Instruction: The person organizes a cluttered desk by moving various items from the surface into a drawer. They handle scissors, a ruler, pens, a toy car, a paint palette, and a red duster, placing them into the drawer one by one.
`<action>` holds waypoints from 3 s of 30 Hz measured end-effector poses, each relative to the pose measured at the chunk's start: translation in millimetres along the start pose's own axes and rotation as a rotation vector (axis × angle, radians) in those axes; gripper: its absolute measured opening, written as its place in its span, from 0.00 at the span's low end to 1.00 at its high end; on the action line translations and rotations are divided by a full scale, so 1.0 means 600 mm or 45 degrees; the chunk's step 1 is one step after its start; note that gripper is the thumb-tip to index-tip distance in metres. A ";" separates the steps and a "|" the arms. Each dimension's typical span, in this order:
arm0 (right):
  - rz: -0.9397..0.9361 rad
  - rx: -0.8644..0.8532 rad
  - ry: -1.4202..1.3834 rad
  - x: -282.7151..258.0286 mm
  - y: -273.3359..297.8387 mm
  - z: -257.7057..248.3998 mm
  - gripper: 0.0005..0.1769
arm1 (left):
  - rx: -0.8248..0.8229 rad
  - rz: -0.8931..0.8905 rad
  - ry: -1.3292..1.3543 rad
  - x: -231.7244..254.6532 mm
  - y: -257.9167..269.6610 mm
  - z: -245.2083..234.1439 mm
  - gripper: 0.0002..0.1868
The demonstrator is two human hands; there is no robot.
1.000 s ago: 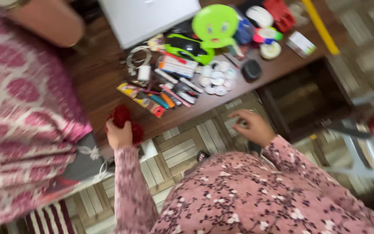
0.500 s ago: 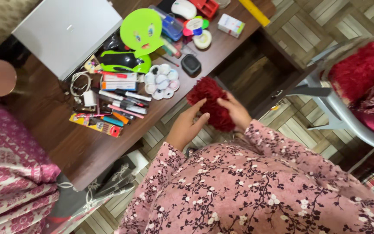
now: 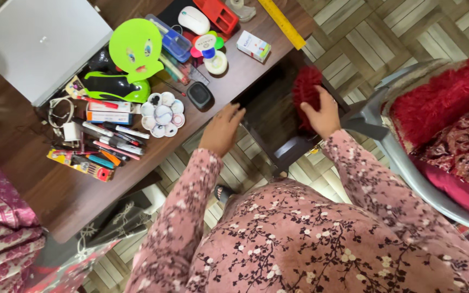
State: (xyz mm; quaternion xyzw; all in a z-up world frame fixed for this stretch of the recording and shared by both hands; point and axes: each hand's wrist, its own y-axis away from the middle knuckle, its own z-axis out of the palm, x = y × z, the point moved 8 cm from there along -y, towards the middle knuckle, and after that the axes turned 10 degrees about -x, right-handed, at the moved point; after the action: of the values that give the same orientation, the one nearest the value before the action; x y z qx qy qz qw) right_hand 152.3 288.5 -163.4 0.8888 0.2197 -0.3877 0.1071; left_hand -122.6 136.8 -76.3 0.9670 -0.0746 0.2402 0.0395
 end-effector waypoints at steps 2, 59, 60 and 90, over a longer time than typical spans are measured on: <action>0.153 -0.066 0.183 0.023 -0.015 0.017 0.39 | -0.001 0.084 -0.133 -0.011 -0.040 0.021 0.29; 0.703 -0.641 0.849 0.170 -0.050 0.174 0.21 | -0.123 0.350 -0.257 -0.074 -0.166 0.087 0.21; 0.732 -0.698 0.808 0.167 -0.054 0.159 0.22 | -0.107 0.298 -0.272 -0.073 -0.156 0.093 0.22; 0.182 -0.283 0.901 0.192 -0.189 0.261 0.09 | -0.836 -0.498 0.150 -0.025 -0.014 0.272 0.44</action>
State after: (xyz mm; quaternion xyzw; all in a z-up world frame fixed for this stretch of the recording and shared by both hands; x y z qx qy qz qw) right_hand 67.4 367.5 -356.5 0.9638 0.2213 -0.0221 0.1473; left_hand -59.8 128.7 -227.6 0.8835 0.0405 0.2466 0.3963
